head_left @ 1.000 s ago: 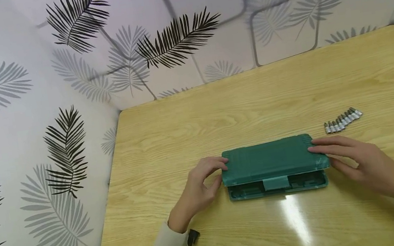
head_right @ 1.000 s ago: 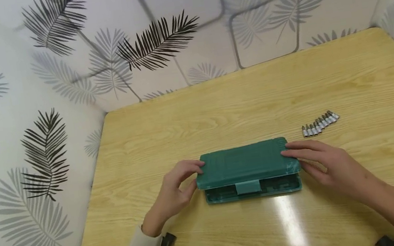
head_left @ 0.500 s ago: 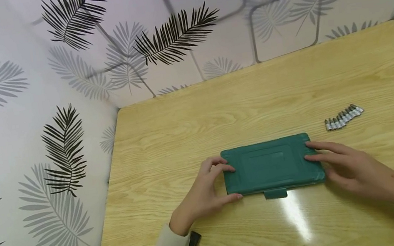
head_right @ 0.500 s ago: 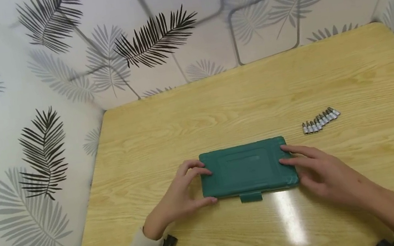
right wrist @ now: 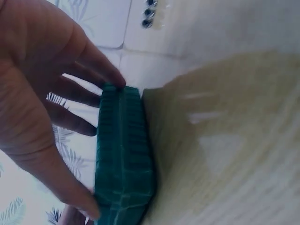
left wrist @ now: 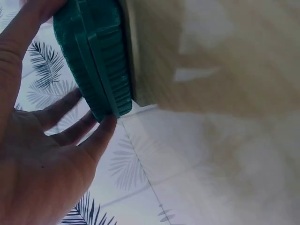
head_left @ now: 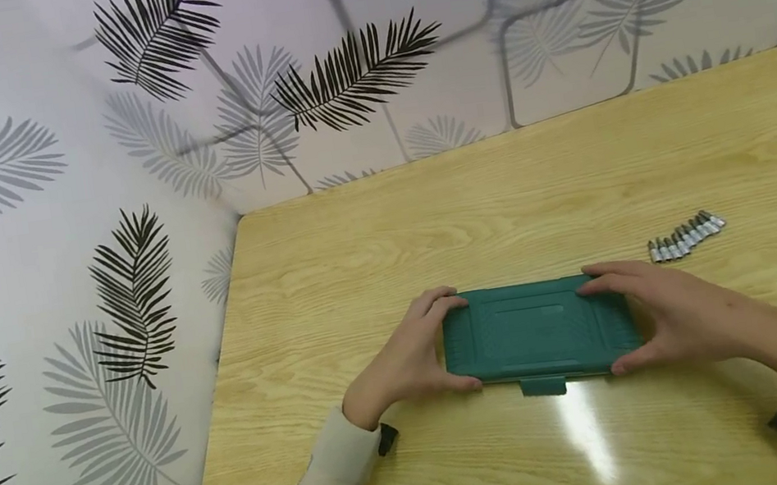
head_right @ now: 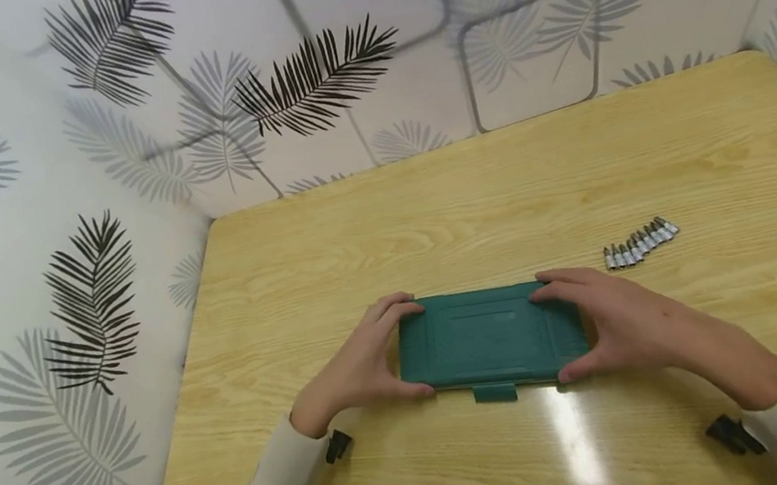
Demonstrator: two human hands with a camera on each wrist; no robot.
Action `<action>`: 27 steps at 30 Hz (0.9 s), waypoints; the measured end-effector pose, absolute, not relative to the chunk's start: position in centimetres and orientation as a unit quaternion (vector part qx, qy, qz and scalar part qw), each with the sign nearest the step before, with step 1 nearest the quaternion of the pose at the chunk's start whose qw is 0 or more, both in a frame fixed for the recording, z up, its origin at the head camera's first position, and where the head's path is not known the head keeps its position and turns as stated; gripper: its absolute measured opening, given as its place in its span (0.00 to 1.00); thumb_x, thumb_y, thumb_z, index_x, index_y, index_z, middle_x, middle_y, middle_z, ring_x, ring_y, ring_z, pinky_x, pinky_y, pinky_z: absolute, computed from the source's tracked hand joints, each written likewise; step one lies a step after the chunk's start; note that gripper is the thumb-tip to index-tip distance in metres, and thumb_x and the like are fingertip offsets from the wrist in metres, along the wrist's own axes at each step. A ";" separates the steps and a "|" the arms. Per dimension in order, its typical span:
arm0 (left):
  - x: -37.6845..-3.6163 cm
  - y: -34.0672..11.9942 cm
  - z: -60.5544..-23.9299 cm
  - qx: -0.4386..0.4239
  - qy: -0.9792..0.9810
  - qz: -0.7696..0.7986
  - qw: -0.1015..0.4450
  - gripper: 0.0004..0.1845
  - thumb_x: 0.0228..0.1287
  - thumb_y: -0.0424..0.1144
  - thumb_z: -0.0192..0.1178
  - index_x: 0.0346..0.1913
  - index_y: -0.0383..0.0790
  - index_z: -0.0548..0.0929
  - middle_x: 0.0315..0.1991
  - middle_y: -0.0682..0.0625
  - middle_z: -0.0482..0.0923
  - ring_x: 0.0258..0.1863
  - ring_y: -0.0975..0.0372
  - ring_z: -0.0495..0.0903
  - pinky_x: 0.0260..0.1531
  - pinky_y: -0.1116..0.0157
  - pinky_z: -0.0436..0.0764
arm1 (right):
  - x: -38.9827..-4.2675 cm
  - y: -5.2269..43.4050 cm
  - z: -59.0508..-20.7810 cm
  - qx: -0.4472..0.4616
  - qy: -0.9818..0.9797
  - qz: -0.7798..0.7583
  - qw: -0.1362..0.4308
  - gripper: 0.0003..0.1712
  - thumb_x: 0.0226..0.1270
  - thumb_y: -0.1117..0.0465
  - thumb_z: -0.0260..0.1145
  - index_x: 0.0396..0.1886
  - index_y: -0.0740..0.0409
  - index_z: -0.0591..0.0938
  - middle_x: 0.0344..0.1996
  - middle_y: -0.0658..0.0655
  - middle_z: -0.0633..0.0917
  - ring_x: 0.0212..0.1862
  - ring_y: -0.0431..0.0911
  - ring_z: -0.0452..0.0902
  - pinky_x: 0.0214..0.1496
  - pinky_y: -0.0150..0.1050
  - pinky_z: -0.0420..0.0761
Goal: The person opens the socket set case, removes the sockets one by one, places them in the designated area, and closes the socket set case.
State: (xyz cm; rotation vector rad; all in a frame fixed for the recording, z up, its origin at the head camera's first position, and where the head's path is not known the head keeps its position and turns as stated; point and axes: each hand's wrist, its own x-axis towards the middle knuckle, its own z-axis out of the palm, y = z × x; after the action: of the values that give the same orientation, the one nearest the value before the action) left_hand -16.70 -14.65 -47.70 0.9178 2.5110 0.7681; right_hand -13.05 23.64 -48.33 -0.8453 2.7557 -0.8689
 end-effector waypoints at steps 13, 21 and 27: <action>-20.0 -13.9 -47.2 0.279 0.910 0.239 0.194 0.66 0.51 0.55 0.87 0.87 0.38 0.60 0.83 0.41 0.60 0.81 0.47 0.63 0.79 0.48 0.73 | -18.5 23.6 -47.1 -0.301 0.911 -0.254 0.119 0.55 0.49 0.38 0.90 0.75 0.54 0.80 0.80 0.68 0.73 0.75 0.69 0.74 0.69 0.67 0.81; -21.1 -13.7 -47.7 0.276 0.904 0.255 0.204 0.66 0.52 0.54 0.87 0.87 0.38 0.59 0.82 0.41 0.59 0.79 0.48 0.64 0.78 0.48 0.73 | -19.6 24.1 -47.9 -0.298 0.906 -0.275 0.123 0.54 0.49 0.39 0.90 0.75 0.53 0.81 0.81 0.67 0.72 0.77 0.71 0.72 0.70 0.70 0.79; -20.4 -13.6 -47.8 0.278 0.900 0.252 0.223 0.66 0.54 0.54 0.87 0.88 0.38 0.57 0.84 0.41 0.56 0.82 0.47 0.60 0.80 0.47 0.71 | -18.5 24.2 -48.6 -0.296 0.899 -0.302 0.110 0.55 0.49 0.38 0.90 0.76 0.53 0.80 0.81 0.67 0.71 0.78 0.71 0.69 0.71 0.71 0.77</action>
State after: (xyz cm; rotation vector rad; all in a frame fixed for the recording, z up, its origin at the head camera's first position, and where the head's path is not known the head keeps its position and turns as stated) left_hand -20.44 -13.60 -47.80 0.7673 2.4845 0.6959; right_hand -18.50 24.17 -48.55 -0.8709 2.6431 -0.8865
